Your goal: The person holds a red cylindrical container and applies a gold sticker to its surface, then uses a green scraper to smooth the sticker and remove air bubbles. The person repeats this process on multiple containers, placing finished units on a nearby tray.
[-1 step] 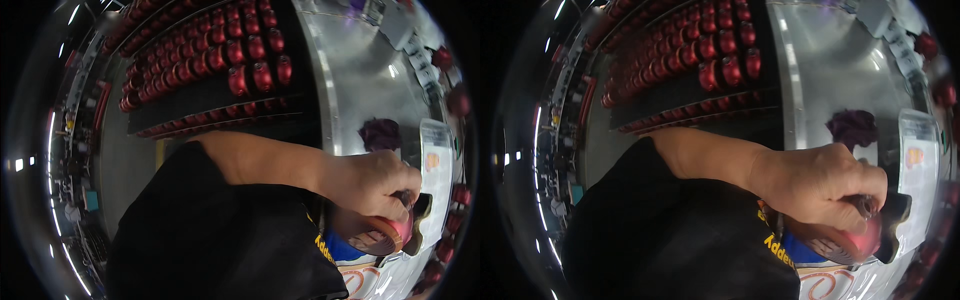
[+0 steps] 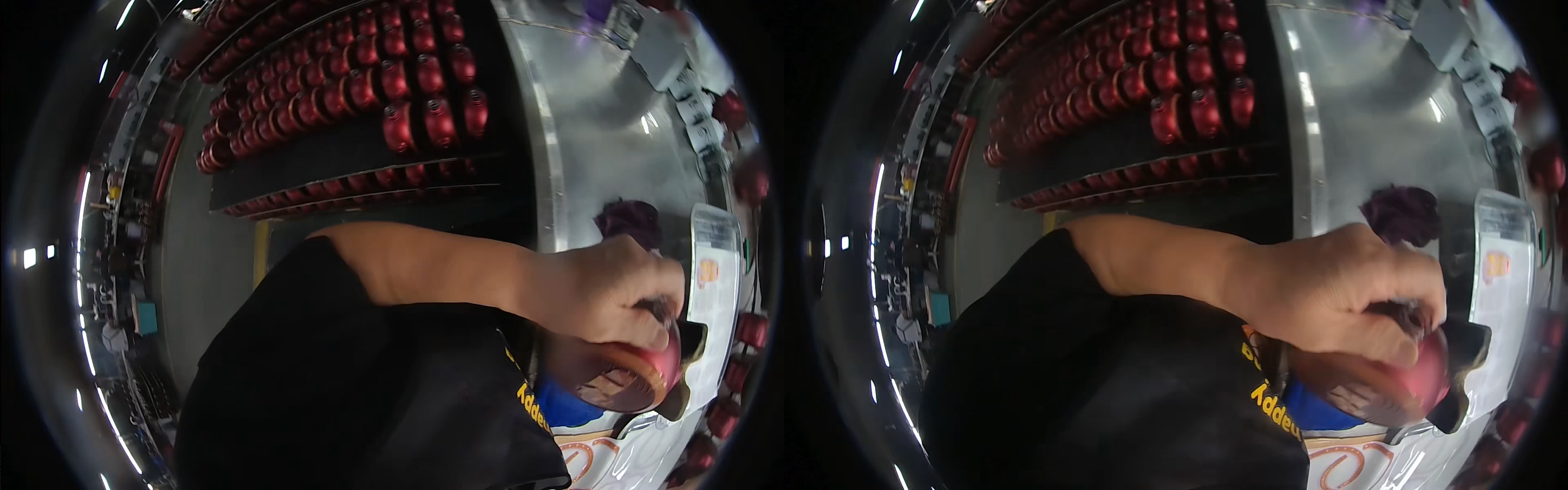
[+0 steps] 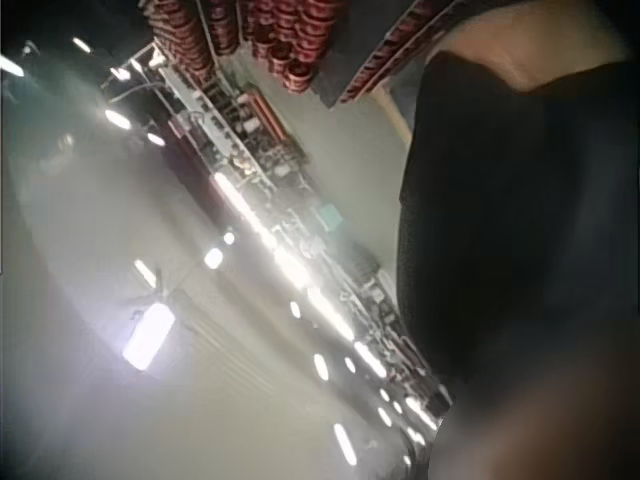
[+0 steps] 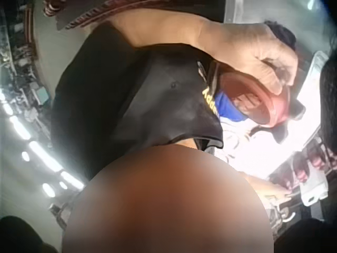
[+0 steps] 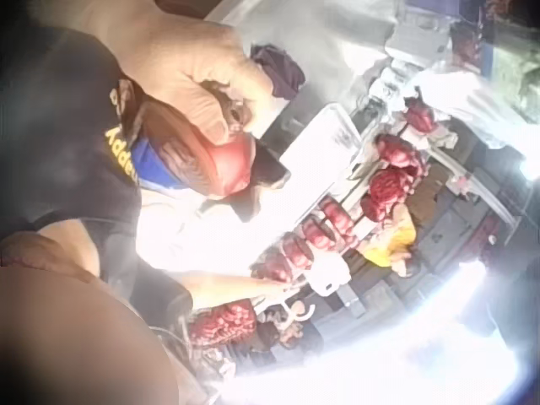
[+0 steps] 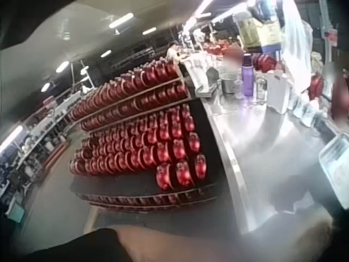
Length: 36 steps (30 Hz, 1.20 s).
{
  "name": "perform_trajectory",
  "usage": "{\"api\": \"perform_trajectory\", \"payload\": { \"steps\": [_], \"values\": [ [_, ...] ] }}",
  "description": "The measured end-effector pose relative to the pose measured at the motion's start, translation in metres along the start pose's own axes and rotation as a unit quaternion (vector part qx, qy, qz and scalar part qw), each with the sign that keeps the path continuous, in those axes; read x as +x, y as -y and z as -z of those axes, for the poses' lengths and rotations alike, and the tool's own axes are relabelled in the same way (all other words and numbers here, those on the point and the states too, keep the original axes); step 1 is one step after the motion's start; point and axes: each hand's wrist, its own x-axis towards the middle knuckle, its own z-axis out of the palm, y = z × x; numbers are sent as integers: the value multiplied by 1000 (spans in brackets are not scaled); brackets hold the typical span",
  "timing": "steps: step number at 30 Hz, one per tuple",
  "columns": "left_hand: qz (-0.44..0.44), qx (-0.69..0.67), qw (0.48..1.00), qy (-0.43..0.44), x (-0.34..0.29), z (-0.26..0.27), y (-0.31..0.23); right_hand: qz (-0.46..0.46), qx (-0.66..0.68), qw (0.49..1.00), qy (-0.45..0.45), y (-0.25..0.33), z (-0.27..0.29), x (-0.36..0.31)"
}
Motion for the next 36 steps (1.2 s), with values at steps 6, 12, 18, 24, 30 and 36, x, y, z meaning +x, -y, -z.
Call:
{"api": "perform_trajectory", "payload": {
  "steps": [6,12,18,24,30,36],
  "values": [
    [47,57,964,-257,-124,113,-27,156,141,950,231,268,-187,-25],
    [156,323,802,-477,-284,236,-25,163,106,950,245,332,-232,-42],
    [236,523,659,-486,-333,313,96,35,22,985,167,239,-149,-53],
    [287,544,650,-446,-331,328,161,-113,-77,990,29,117,12,-42],
    [280,571,649,-417,-318,331,163,-199,-145,962,-121,16,217,-14],
    [291,589,650,-382,-328,325,165,-172,-130,950,-228,45,341,6]
  ]
}}
